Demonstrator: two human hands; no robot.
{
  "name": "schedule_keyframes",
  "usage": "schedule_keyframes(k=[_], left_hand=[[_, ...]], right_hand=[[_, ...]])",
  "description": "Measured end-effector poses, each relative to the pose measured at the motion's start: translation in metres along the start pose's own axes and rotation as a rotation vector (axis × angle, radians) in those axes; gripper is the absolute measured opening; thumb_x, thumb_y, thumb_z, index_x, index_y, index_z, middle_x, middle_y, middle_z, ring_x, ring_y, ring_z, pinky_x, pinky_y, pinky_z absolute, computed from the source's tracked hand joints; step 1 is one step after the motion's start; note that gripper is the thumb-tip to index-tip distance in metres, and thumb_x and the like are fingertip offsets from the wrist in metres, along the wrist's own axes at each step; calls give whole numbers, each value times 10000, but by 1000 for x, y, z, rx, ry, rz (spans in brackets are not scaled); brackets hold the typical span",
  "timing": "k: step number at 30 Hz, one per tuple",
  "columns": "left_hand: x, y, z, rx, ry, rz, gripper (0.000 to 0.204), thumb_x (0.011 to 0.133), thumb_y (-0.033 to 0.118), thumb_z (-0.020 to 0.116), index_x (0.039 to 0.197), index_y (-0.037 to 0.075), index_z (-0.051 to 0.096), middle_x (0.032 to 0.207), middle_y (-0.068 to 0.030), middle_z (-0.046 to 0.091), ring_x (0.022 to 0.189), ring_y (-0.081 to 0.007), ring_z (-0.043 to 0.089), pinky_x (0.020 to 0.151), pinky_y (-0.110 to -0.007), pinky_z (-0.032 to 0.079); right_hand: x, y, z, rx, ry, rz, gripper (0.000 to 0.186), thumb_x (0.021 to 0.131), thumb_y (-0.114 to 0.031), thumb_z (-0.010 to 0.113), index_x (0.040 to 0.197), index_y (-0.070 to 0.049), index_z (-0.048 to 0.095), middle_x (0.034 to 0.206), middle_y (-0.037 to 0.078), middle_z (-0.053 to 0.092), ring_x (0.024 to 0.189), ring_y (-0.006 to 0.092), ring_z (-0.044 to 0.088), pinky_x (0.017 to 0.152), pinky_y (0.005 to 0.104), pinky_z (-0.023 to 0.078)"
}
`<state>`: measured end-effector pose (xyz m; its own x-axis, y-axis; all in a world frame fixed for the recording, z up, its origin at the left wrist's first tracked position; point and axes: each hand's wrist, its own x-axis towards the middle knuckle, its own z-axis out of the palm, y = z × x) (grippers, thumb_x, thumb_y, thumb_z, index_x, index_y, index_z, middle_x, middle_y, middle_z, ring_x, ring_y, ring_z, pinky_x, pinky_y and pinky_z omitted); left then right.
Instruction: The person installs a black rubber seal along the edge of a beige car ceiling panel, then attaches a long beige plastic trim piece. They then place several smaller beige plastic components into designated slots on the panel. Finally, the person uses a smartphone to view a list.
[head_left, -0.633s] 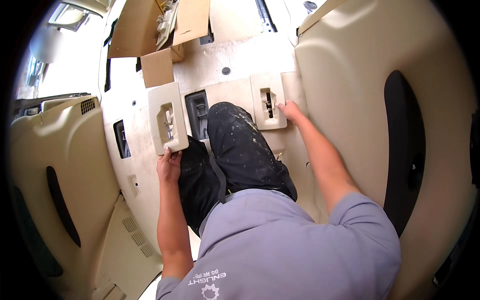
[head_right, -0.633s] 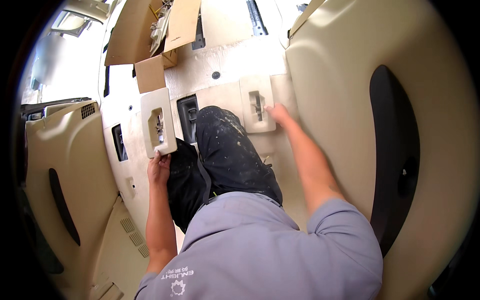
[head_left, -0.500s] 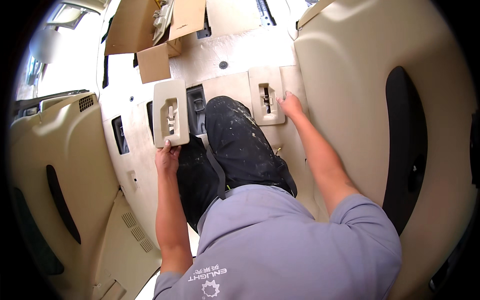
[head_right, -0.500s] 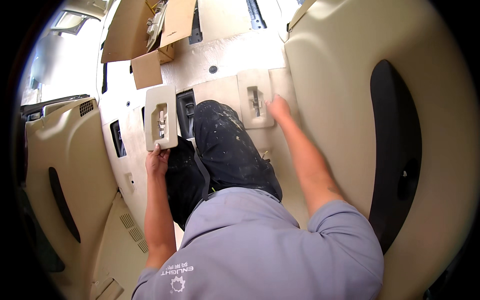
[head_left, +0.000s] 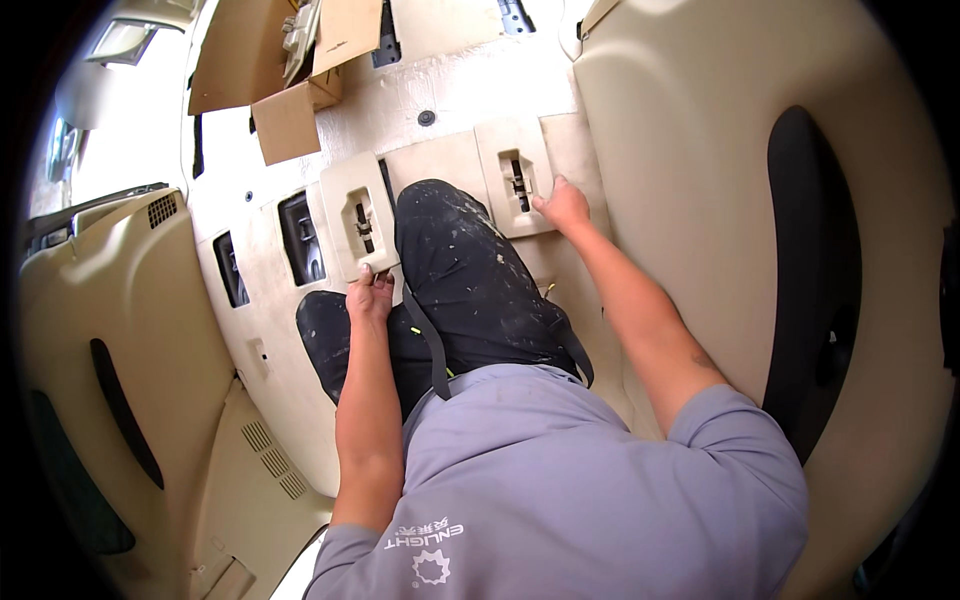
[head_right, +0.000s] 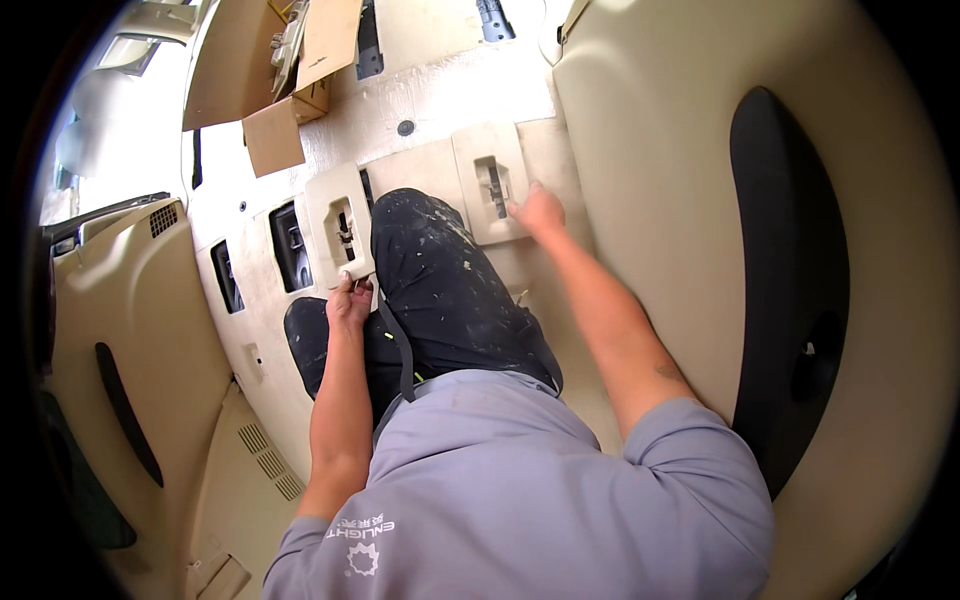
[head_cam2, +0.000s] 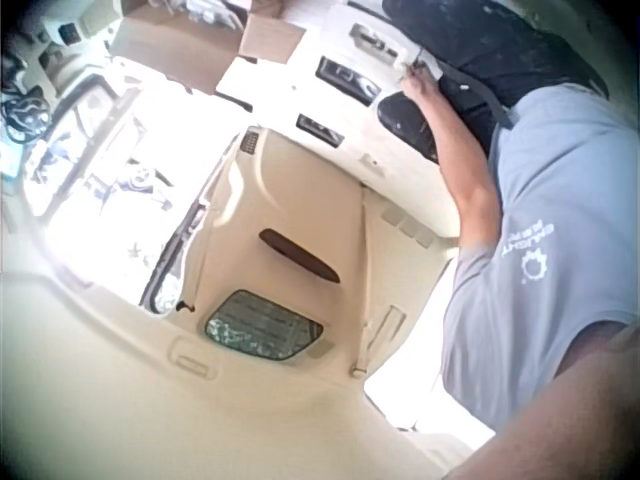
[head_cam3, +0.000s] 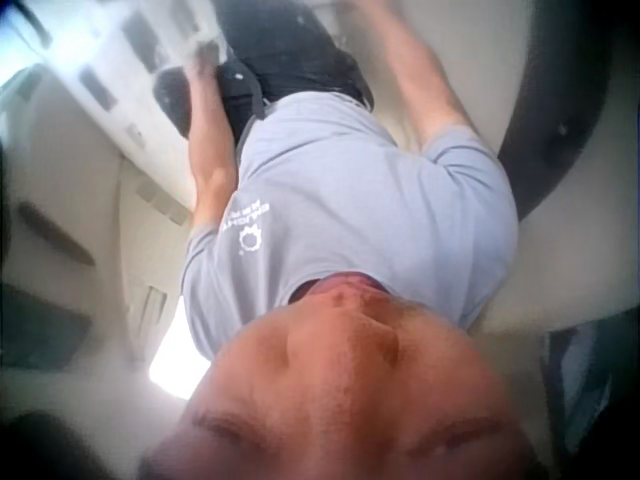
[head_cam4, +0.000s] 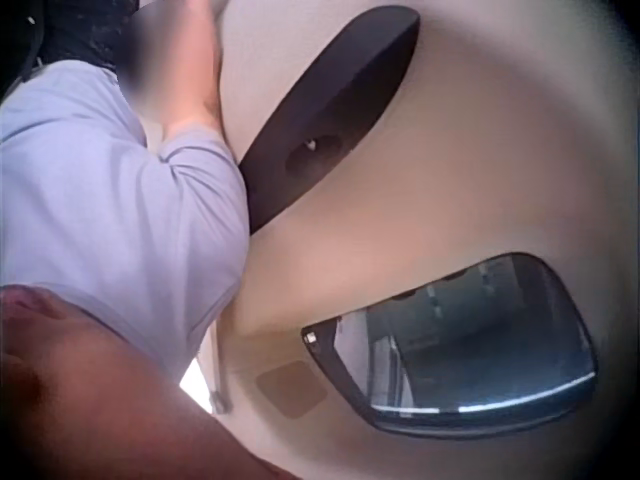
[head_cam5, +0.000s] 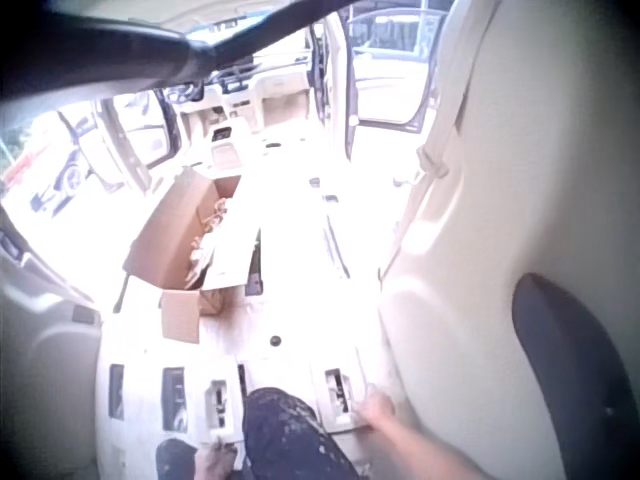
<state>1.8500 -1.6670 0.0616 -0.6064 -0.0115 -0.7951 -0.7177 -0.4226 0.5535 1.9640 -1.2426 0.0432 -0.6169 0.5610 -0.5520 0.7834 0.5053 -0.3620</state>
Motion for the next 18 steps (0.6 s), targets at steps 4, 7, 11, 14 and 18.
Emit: schedule_keyframes(k=[4, 7, 11, 14, 18], left_hand=[[3, -9, -9, 31, 10, -36, 351, 1050, 129, 596, 1390, 85, 522, 1232, -102, 649, 1003, -299, 675, 783, -435, 573], [14, -10, -16, 30, 20, -79, 340, 1050, 137, 599, 1377, 72, 531, 1224, -101, 651, 1016, -303, 672, 792, -440, 569], [28, -17, -26, 6, 73, -148, 321, 1057, 165, 593, 1359, 71, 546, 1241, -112, 654, 1049, -305, 670, 816, -434, 562], [34, -20, -30, 100, 101, -218, 323, 1068, 201, 577, 1358, 64, 547, 1267, -136, 664, 1082, -310, 670, 866, -435, 548], [39, -26, -36, 86, 151, -271, 351, 1077, 226, 556, 1367, 30, 537, 1292, -171, 670, 1125, -323, 665, 925, -444, 523]], right_hand=[[12, 6, 13, 166, -28, 34, 563, 779, -364, 825, 1144, 34, 668, 1079, 257, 738, 984, 378, 728, 870, 454, 577], [27, 28, 35, 615, -65, 35, 475, 791, -245, 810, 1145, 47, 687, 1068, 197, 760, 936, 281, 740, 839, 400, 578], [26, 29, 30, 948, -166, -12, 376, 836, -69, 766, 1186, 31, 671, 1072, 105, 754, 909, 173, 707, 829, 337, 571], [28, 26, 23, 945, -178, -7, 366, 852, -32, 757, 1201, 22, 658, 1086, 84, 745, 920, 150, 692, 842, 321, 567], [23, 22, 16, 975, -210, -24, 369, 864, -44, 756, 1211, 22, 650, 1105, 85, 737, 949, 146, 685, 860, 321, 564]])
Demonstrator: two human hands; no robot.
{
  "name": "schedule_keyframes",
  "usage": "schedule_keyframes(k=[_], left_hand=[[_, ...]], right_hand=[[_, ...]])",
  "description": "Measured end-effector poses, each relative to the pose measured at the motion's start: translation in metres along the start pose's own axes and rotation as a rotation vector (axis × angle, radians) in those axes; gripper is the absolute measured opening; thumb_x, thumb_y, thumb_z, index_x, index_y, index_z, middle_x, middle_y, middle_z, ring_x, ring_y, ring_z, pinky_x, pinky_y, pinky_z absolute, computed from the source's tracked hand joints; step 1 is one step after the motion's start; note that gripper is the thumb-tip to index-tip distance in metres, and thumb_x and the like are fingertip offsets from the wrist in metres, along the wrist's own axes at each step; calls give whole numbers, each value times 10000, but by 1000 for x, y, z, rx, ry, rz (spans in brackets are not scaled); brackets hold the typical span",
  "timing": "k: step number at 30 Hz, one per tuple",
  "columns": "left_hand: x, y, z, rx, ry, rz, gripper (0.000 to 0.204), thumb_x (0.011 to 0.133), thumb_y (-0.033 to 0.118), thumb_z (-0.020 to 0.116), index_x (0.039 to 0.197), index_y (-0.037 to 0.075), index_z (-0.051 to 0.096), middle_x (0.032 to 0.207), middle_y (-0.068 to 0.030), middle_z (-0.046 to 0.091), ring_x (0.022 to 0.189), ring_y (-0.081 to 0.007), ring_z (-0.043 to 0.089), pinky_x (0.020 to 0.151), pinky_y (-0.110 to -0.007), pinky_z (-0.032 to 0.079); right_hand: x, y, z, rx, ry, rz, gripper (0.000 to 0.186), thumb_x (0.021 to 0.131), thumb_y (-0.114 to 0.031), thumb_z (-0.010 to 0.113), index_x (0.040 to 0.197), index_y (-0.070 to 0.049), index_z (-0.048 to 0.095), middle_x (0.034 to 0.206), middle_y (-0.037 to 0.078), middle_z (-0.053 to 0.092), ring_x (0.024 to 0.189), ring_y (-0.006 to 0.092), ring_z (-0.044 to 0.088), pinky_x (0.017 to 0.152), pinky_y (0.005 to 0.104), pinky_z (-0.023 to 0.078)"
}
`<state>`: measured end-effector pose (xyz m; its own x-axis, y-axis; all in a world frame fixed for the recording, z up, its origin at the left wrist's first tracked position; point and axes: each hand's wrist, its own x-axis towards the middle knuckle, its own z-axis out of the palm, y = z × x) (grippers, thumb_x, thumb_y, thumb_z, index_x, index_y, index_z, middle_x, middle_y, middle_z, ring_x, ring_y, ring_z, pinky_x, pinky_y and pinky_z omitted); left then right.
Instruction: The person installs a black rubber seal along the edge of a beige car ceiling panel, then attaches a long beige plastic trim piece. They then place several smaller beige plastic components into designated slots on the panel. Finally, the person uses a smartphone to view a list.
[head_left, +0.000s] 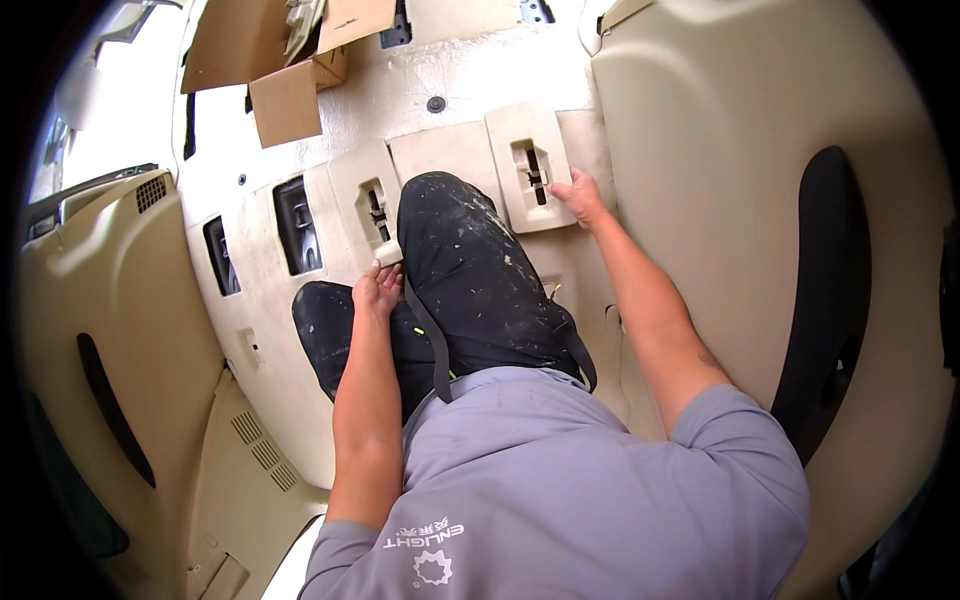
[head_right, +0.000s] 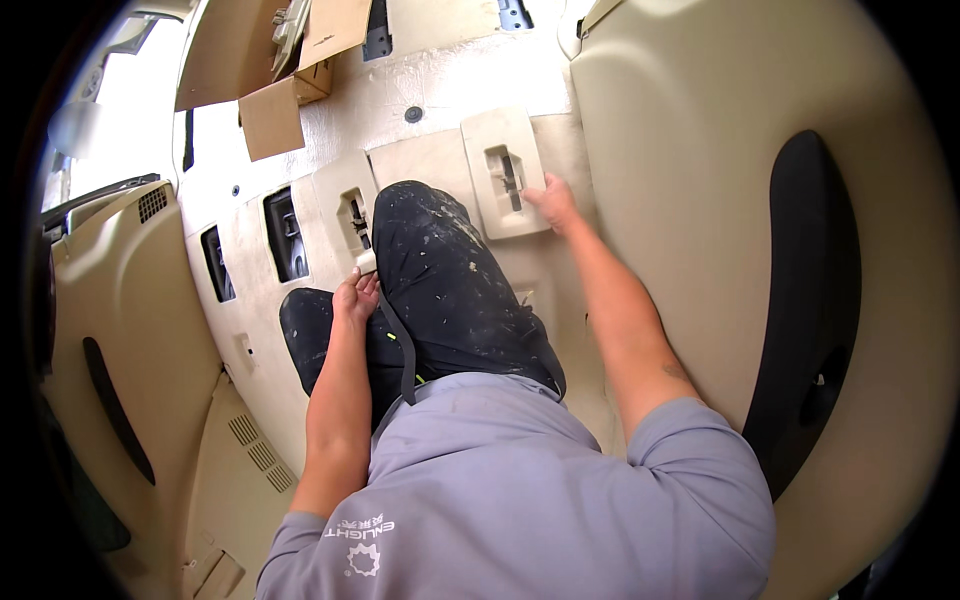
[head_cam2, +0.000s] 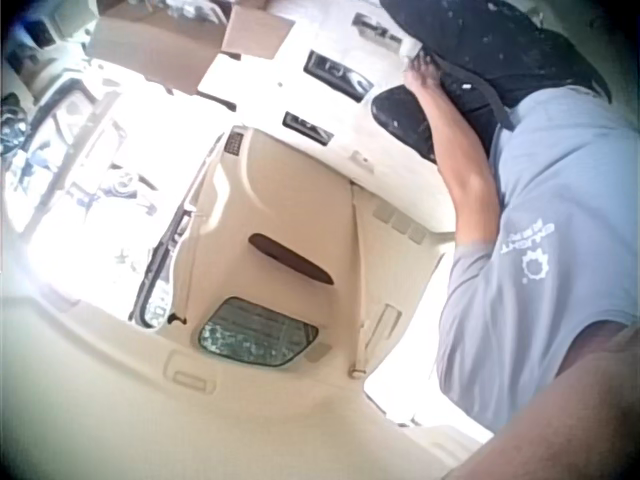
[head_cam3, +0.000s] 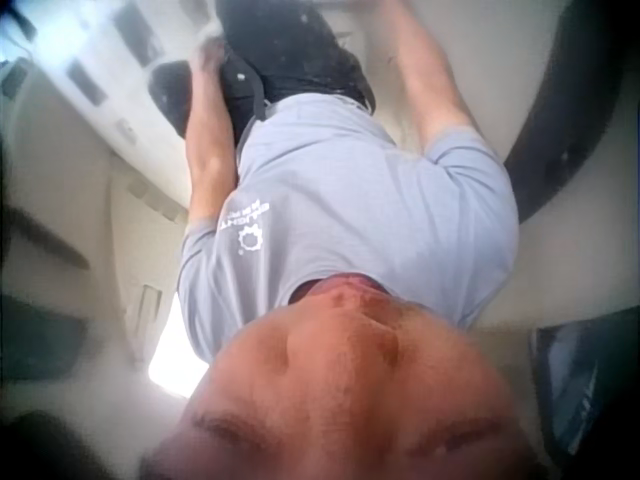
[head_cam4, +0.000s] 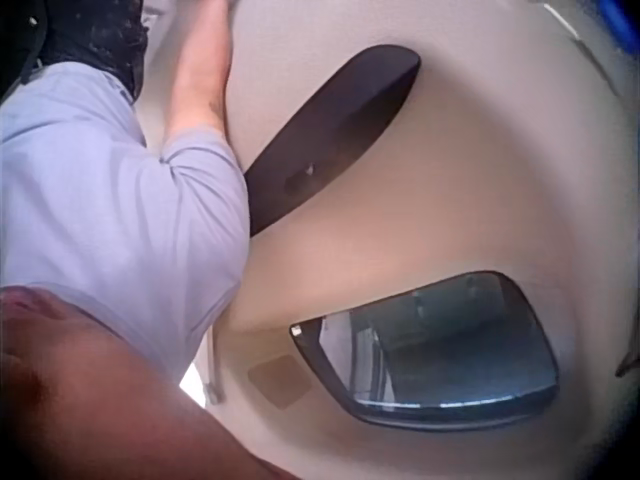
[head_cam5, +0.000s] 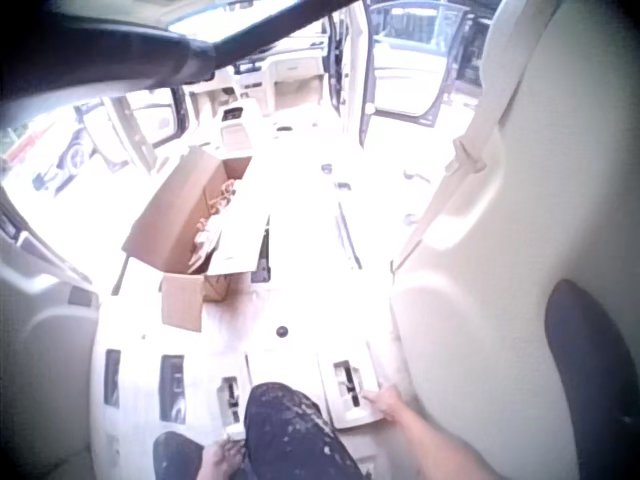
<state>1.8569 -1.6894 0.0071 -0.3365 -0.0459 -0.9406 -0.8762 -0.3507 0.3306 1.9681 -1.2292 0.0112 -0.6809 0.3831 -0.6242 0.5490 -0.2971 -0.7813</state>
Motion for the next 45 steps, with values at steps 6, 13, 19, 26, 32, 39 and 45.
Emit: schedule_keyframes(k=[6, 13, 19, 26, 32, 39, 45], left_hand=[[0, -2, 3, 15, 21, 1, 365, 1088, 234, 524, 1375, 8, 526, 1299, -189, 667, 1123, -332, 668, 929, -451, 521], [1, -3, 6, 44, 66, 22, 365, 1096, 242, 507, 1368, -1, 520, 1283, -195, 669, 1077, -330, 676, 901, -461, 530], [10, -5, 7, 94, 69, 36, 370, 1090, 242, 521, 1363, -8, 514, 1271, -204, 668, 1068, -335, 676, 874, -456, 541], [14, -5, 2, 23, 85, 46, 389, 1073, 248, 566, 1362, -8, 514, 1243, -208, 675, 1049, -352, 685, 882, -454, 538], [7, -1, 16, 100, 167, 124, 453, 1023, 270, 678, 1308, -50, 531, 1133, -236, 687, 904, -377, 726, 721, -454, 594], [6, 14, 23, 282, 239, 169, 499, 982, 218, 729, 1296, -98, 505, 1090, -251, 685, 819, -401, 741, 665, -454, 638], [19, 5, -1, 77, 116, 170, 427, 1023, 162, 643, 1323, -100, 489, 1181, -283, 651, 970, -432, 713, 825, -509, 616]], right_hand=[[-3, -7, 8, 116, 73, -102, 378, 844, -81, 763, 1190, 38, 666, 1098, 106, 747, 938, 173, 706, 846, 344, 574], [8, -18, 10, -383, 91, 54, 434, 841, -183, 786, 1178, 58, 658, 1093, 170, 747, 971, 247, 721, 862, 388, 571], [11, -22, 8, -963, 141, 99, 590, 803, -356, 816, 1178, 65, 643, 1131, 272, 726, 1046, 390, 718, 906, 456, 572], [-1, -30, 35, -1045, 213, 160, 671, 841, -387, 777, 1281, 76, 572, 1151, 283, 722, 1089, 415, 708, 928, 479, 569], [-3, -29, 31, -1070, 211, 149, 683, 883, -412, 743, 1310, 84, 548, 1175, 288, 715, 1115, 423, 700, 951, 499, 560], [0, -39, 31, -1141, 171, 261, 815, 906, -476, 740, 1396, 107, 451, 1243, 280, 695, 1159, 410, 686, 973, 471, 557], [1, -36, 28, -1147, 128, 218, 820, 901, -454, 747, 1415, 112, 453, 1249, 280, 692, 1163, 403, 684, 980, 467, 553]])
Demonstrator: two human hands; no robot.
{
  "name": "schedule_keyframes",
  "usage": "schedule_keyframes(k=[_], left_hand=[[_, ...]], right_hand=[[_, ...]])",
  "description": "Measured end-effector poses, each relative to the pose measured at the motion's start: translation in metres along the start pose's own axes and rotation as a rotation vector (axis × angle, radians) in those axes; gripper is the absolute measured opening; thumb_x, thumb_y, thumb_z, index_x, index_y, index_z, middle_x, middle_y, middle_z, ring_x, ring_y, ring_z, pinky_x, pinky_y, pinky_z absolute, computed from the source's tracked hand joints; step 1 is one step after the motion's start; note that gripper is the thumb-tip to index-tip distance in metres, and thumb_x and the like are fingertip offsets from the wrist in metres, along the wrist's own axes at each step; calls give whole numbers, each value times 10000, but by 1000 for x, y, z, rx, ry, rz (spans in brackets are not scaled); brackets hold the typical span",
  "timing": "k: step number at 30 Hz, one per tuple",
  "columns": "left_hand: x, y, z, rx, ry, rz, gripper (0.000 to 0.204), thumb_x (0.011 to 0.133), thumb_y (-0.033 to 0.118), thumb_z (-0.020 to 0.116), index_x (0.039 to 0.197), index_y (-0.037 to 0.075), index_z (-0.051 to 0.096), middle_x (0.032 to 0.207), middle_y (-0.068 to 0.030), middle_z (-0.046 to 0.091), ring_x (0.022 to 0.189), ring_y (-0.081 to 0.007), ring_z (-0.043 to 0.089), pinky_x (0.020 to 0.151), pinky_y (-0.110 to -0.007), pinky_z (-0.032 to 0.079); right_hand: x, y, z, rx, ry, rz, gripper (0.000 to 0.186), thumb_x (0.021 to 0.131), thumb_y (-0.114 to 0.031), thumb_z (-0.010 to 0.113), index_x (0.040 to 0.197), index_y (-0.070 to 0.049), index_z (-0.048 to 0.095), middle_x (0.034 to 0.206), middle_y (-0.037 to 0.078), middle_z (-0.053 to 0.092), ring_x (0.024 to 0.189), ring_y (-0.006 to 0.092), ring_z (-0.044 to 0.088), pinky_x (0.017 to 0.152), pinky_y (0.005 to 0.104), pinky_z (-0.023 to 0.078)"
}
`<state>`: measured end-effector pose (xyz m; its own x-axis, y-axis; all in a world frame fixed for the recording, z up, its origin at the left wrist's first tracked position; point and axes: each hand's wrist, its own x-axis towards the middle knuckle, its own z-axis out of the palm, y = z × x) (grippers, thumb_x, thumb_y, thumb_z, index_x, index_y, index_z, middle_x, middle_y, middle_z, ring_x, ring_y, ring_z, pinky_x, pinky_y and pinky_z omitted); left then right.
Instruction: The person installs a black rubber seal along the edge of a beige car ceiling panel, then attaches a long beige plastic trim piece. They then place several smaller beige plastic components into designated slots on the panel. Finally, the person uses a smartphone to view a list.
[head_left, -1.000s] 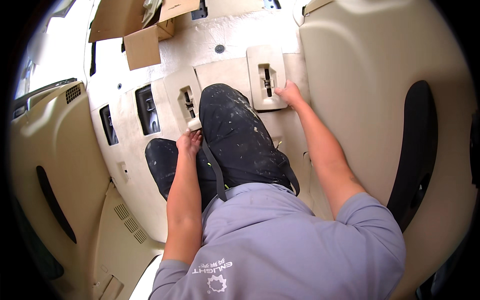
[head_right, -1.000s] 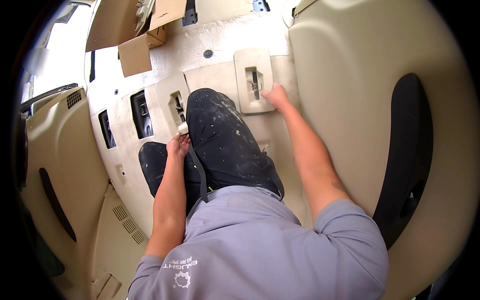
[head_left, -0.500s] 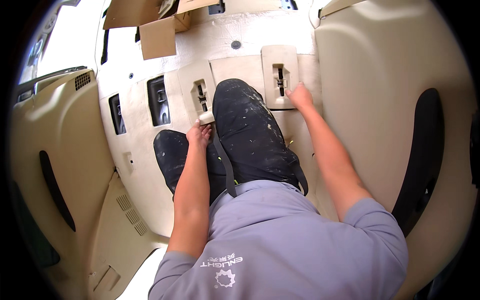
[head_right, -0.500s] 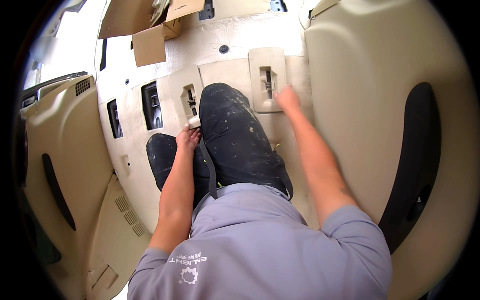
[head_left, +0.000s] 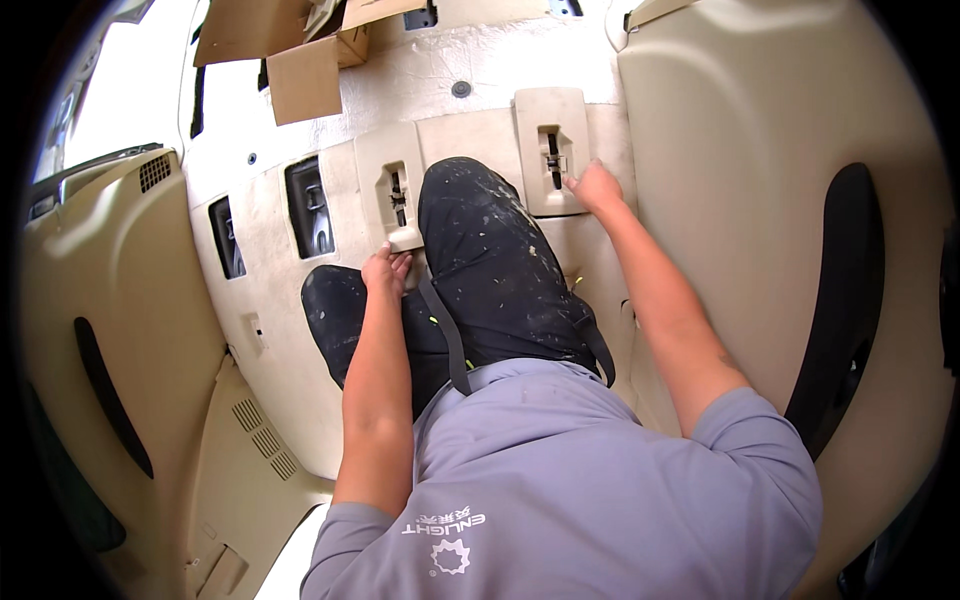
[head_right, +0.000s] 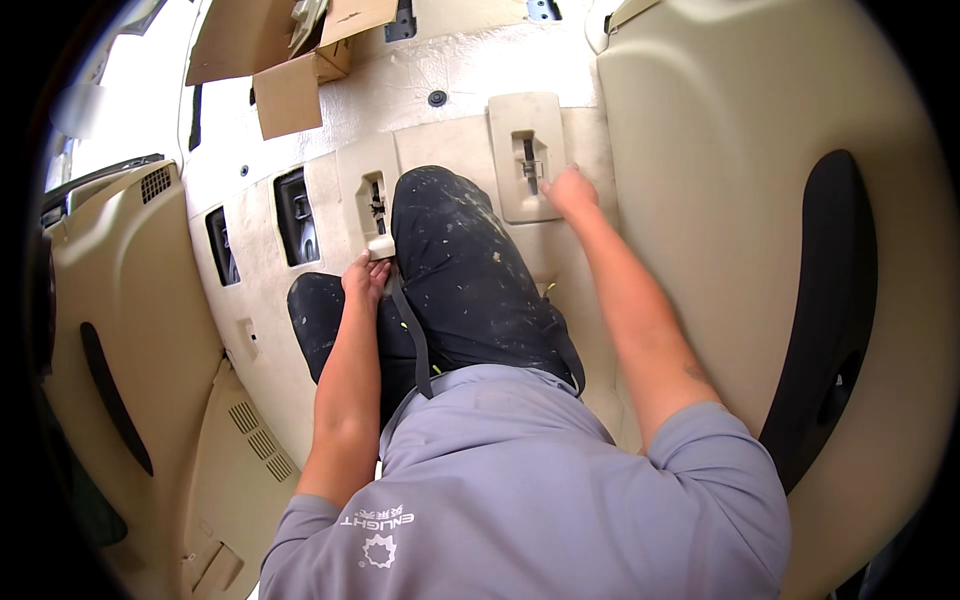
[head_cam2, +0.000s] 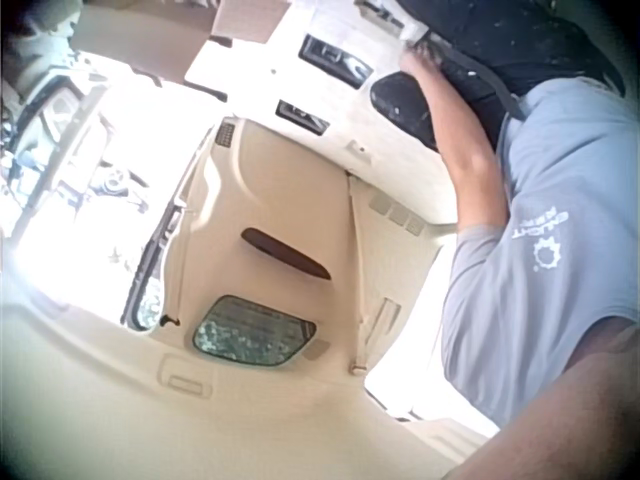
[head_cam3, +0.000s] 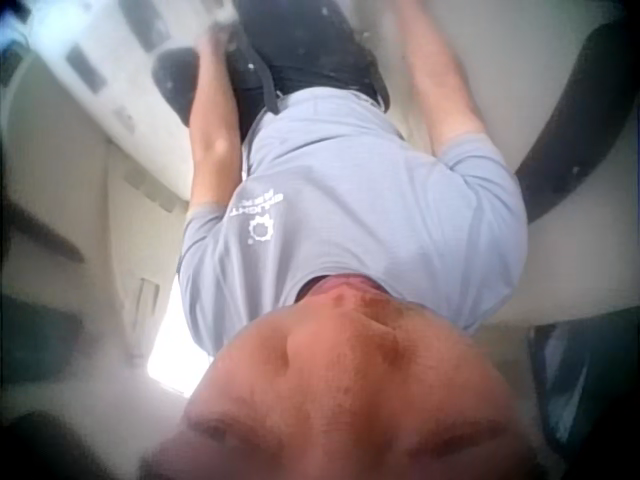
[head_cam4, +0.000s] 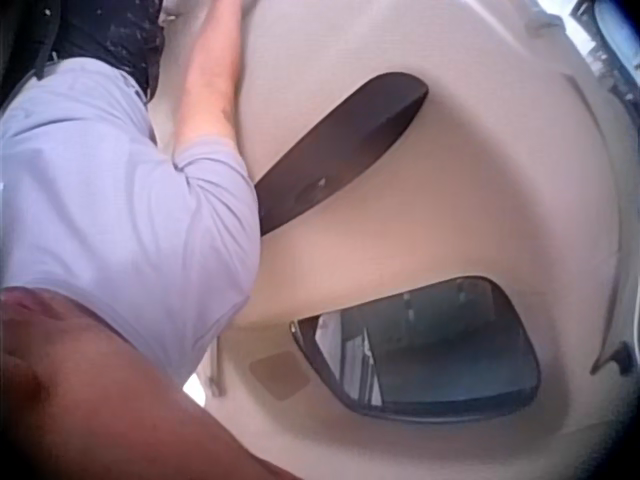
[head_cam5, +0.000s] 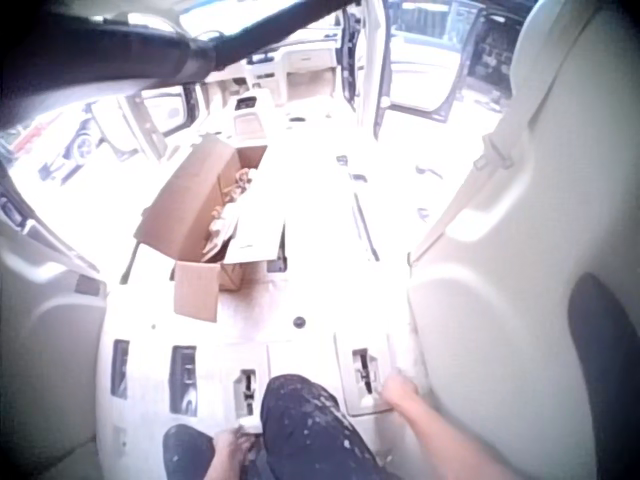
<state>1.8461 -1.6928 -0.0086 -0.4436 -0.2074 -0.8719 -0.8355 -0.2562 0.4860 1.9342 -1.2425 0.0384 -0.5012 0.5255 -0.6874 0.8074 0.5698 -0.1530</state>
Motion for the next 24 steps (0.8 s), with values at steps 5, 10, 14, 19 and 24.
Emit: schedule_keyframes(k=[5, 10, 14, 19, 24], left_hand=[[-3, 4, 8, 174, 41, -35, 378, 1036, 195, 631, 1265, -94, 550, 1166, -300, 671, 904, -402, 723, 784, -493, 618], [-28, 13, 31, 531, 189, -3, 395, 985, 280, 708, 980, -112, 664, 838, -226, 723, 591, -312, 703, 515, -414, 587], [-38, 15, 35, 631, 207, 87, 325, 982, 238, 710, 898, -61, 615, 692, -147, 620, 455, -205, 556, 376, -336, 390], [12, -19, -12, 340, 101, 280, 305, 972, 149, 697, 1093, -98, 567, 735, -112, 638, 508, -223, 614, 429, -319, 457], [-27, 6, 18, -153, 15, 155, 346, 966, 104, 707, 1179, -59, 490, 948, -144, 656, 709, -253, 679, 500, -306, 475]], right_hand=[[-3, 4, 6, 21, 39, -1, 868, 893, -457, 747, 1479, 93, 418, 1262, 268, 691, 1164, 392, 685, 977, 473, 550], [3, 9, 11, 16, 81, -4, 824, 890, -459, 745, 1460, 58, 451, 1278, 261, 687, 1171, 396, 680, 985, 482, 543], [-3, 8, 12, 34, 106, 15, 708, 893, -461, 738, 1355, 33, 526, 1244, 277, 691, 1157, 419, 674, 978, 506, 535], [-5, 1, 24, 60, 131, -22, 667, 900, -467, 725, 1324, 20, 560, 1229, 281, 695, 1157, 423, 670, 980, 508, 531], [-1, 18, 28, 83, 195, -19, 670, 901, -468, 725, 1324, 32, 583, 1235, 280, 696, 1158, 423, 668, 996, 497, 524]])
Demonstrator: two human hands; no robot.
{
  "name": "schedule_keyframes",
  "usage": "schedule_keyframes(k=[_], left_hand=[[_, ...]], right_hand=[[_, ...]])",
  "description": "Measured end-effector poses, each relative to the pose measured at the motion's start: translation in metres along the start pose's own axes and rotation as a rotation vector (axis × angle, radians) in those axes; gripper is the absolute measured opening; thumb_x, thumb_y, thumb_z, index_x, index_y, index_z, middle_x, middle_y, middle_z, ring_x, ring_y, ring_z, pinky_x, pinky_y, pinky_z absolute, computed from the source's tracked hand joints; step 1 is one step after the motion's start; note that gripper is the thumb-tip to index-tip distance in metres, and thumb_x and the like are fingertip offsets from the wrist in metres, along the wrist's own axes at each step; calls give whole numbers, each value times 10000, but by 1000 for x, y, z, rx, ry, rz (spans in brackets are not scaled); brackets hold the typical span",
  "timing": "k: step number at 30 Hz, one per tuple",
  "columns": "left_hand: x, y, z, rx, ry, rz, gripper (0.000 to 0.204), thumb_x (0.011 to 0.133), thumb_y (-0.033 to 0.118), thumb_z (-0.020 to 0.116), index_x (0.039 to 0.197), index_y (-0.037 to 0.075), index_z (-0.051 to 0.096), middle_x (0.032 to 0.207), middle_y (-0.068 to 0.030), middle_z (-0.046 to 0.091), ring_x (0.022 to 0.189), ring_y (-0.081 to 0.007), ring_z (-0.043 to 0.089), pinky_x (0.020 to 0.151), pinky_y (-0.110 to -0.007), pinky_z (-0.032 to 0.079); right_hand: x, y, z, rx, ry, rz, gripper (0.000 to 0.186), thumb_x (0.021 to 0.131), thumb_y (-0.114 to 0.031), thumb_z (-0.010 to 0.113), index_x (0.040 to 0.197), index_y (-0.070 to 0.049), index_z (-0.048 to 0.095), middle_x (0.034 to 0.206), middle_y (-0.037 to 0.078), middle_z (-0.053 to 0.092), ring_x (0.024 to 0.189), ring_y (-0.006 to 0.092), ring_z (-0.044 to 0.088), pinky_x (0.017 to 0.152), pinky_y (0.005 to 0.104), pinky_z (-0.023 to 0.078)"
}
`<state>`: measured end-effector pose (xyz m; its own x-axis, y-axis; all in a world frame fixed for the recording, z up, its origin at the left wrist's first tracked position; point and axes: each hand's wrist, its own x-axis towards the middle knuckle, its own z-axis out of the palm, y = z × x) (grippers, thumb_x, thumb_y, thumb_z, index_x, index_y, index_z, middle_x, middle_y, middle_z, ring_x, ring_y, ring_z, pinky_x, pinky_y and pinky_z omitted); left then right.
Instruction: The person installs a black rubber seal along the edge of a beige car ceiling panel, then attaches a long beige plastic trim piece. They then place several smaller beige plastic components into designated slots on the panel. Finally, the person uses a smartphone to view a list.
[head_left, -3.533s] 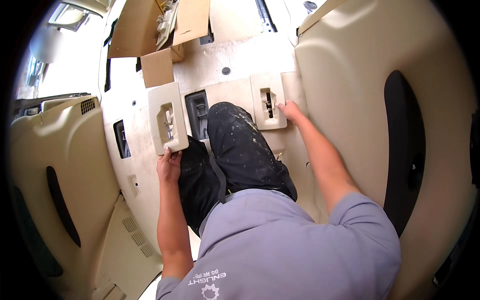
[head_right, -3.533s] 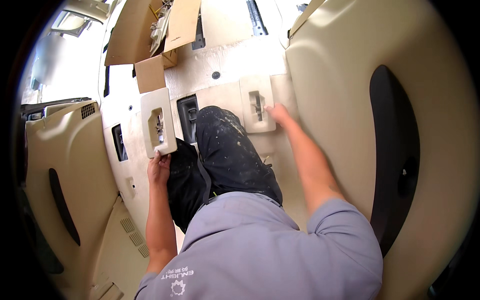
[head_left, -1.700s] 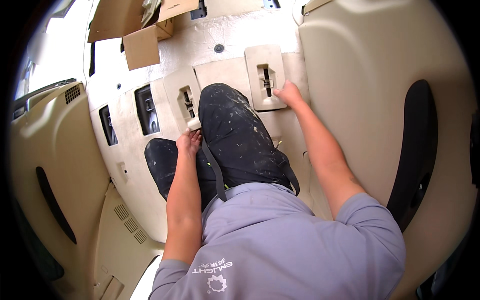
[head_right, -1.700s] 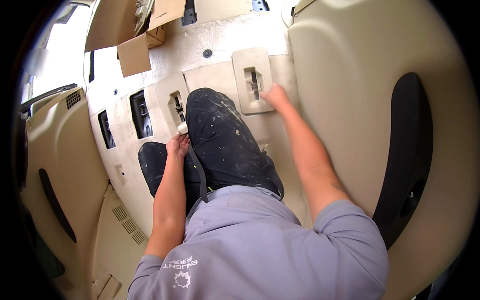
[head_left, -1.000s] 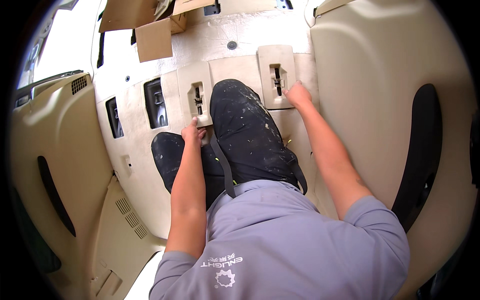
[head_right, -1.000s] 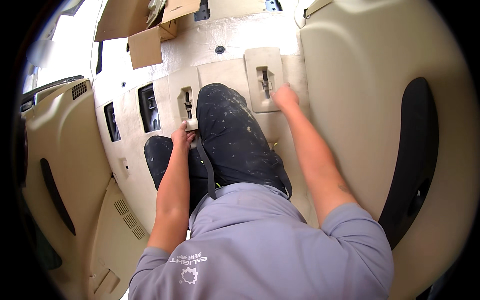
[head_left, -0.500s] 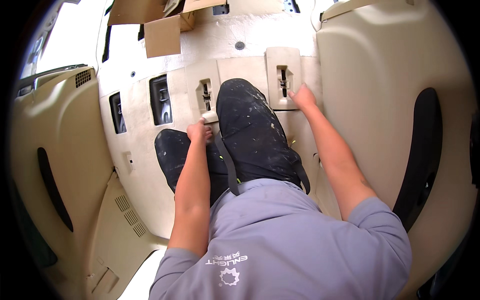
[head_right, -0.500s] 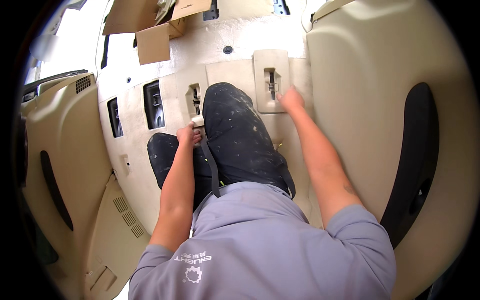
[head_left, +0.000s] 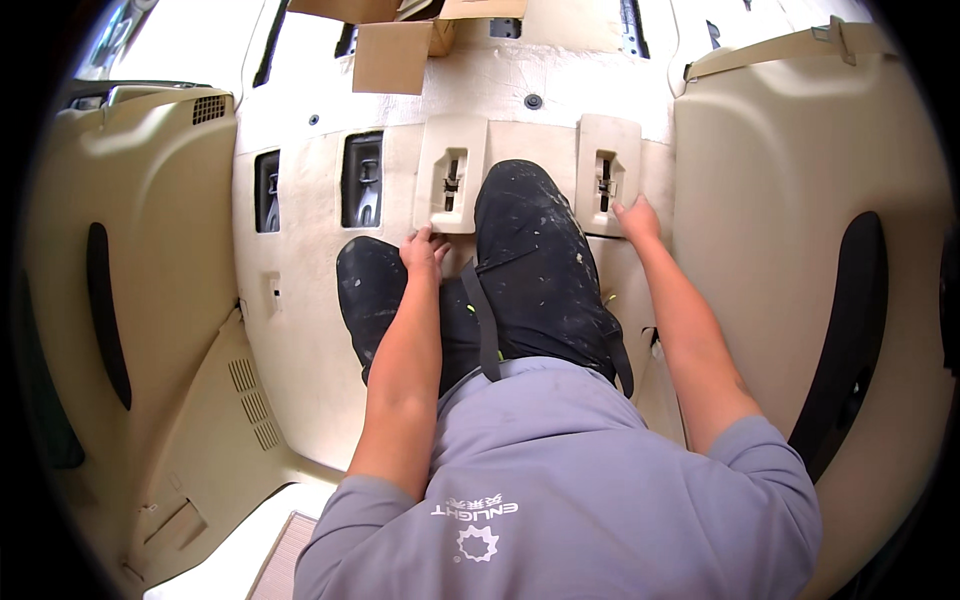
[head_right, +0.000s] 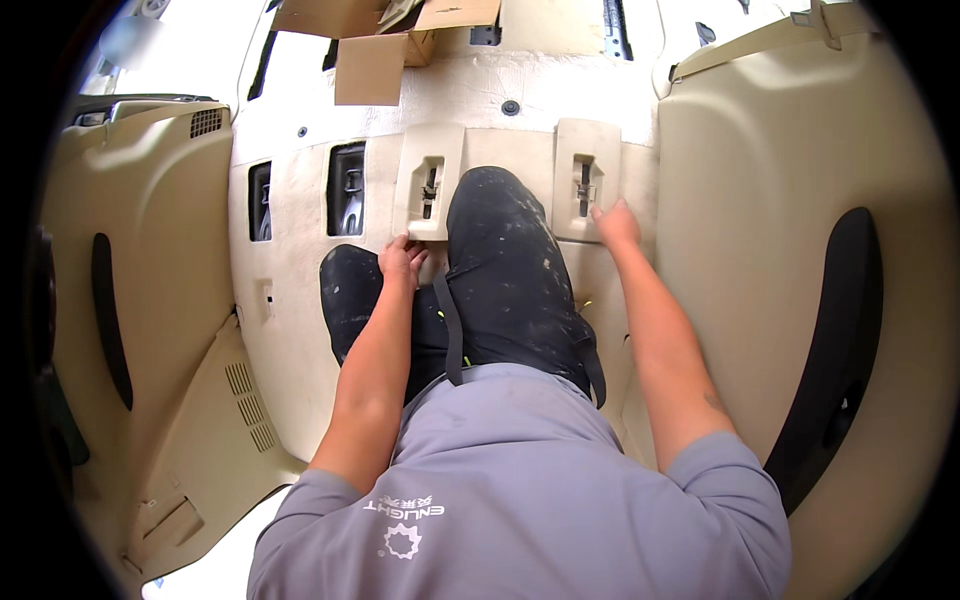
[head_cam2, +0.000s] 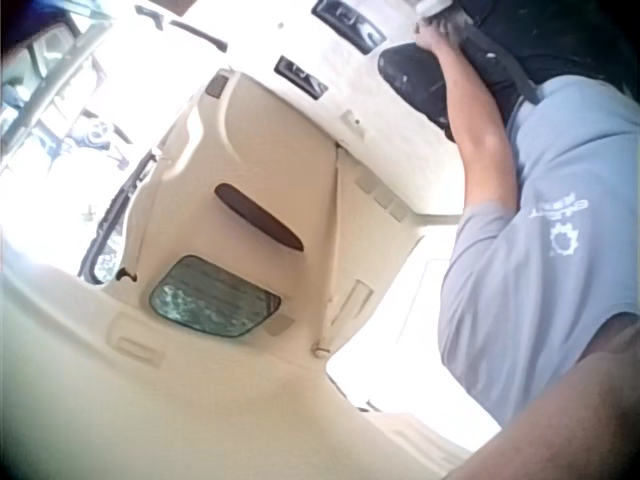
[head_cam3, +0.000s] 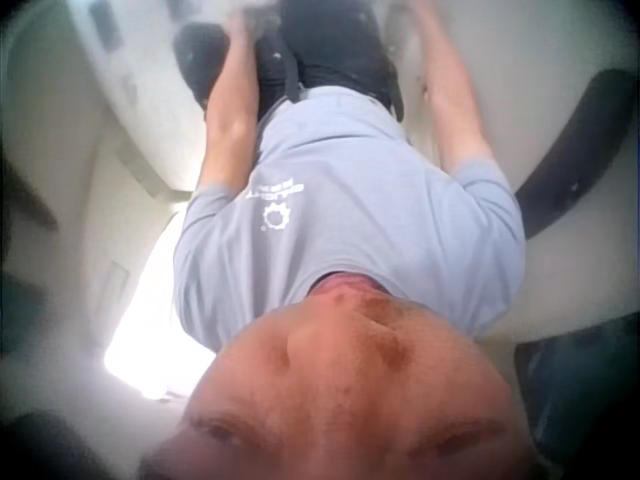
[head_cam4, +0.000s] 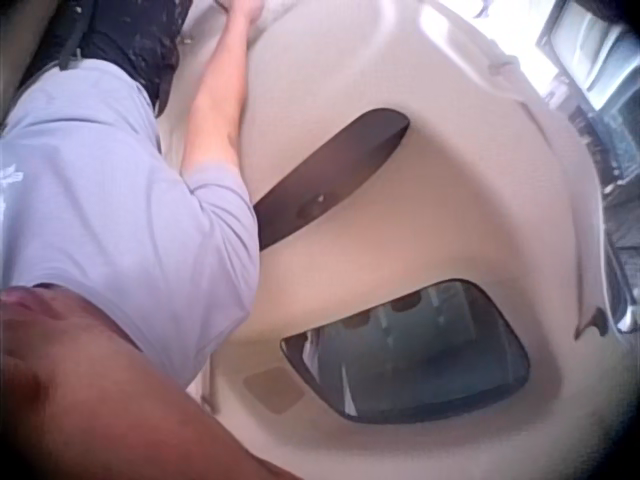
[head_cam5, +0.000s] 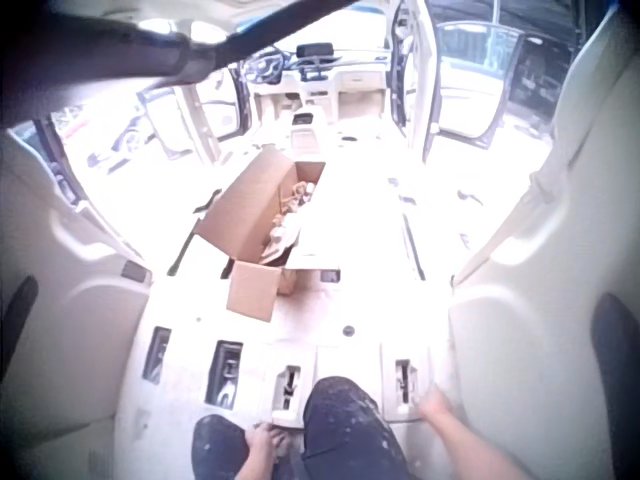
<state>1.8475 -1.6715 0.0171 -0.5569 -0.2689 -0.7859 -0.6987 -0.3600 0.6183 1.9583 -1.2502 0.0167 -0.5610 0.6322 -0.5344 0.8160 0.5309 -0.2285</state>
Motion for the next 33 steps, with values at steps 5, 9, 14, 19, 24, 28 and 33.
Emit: schedule_keyframes(k=[5, 9, 14, 19, 24, 28, 33], left_hand=[[7, 6, -11, -132, -235, -56, 254, 981, 71, 681, 1169, 45, 511, 1035, -109, 671, 821, -241, 687, 597, -353, 509], [16, 3, -16, -157, -310, -60, 220, 991, 40, 651, 1175, 101, 548, 1030, -45, 677, 843, -213, 681, 652, -359, 507], [15, -1, -8, -159, -346, -65, 186, 991, 44, 657, 1131, 119, 560, 967, -26, 664, 810, -196, 641, 676, -359, 503], [9, 8, -11, -193, -407, 29, 187, 991, 53, 652, 1142, 149, 598, 1013, -15, 686, 864, -192, 659, 729, -390, 508], [2, 44, -13, -128, -402, 131, 191, 984, 56, 672, 1163, 105, 627, 1067, -39, 708, 904, -197, 661, 779, -380, 514], [0, 85, -19, -52, -390, 311, 202, 985, 32, 658, 1181, 82, 670, 1099, -56, 731, 994, -202, 672, 861, -389, 517], [-21, 184, 3, 530, -284, 798, 259, 938, 34, 686, 1182, -46, 725, 1059, -108, 755, 917, -198, 702, 844, -320, 546]], right_hand=[[-3, 0, 1, 28, -22, -42, 657, 908, -480, 705, 1324, 16, 591, 1240, 266, 701, 1170, 420, 668, 998, 498, 523], [-3, 6, 3, 53, -41, -63, 682, 906, -486, 710, 1337, 28, 590, 1232, 273, 702, 1168, 428, 665, 1008, 493, 517], [-12, 16, 12, 30, 56, -58, 682, 898, -496, 715, 1298, 48, 611, 1228, 293, 693, 1167, 435, 662, 1004, 494, 514], [-8, 12, 9, 18, 20, -37, 678, 889, -509, 722, 1262, 49, 632, 1221, 300, 691, 1157, 439, 663, 996, 487, 519], [-9, 7, 1, 64, -73, -14, 677, 877, -513, 735, 1243, 49, 644, 1212, 292, 698, 1143, 431, 672, 992, 484, 523], [-5, 19, 11, 107, 24, -60, 662, 873, -509, 744, 1229, 42, 654, 1183, 284, 711, 1124, 431, 679, 975, 492, 527], [-9, 14, 5, 90, -18, -65, 649, 884, -513, 734, 1227, 33, 664, 1175, 279, 715, 1115, 426, 683, 960, 493, 535]])
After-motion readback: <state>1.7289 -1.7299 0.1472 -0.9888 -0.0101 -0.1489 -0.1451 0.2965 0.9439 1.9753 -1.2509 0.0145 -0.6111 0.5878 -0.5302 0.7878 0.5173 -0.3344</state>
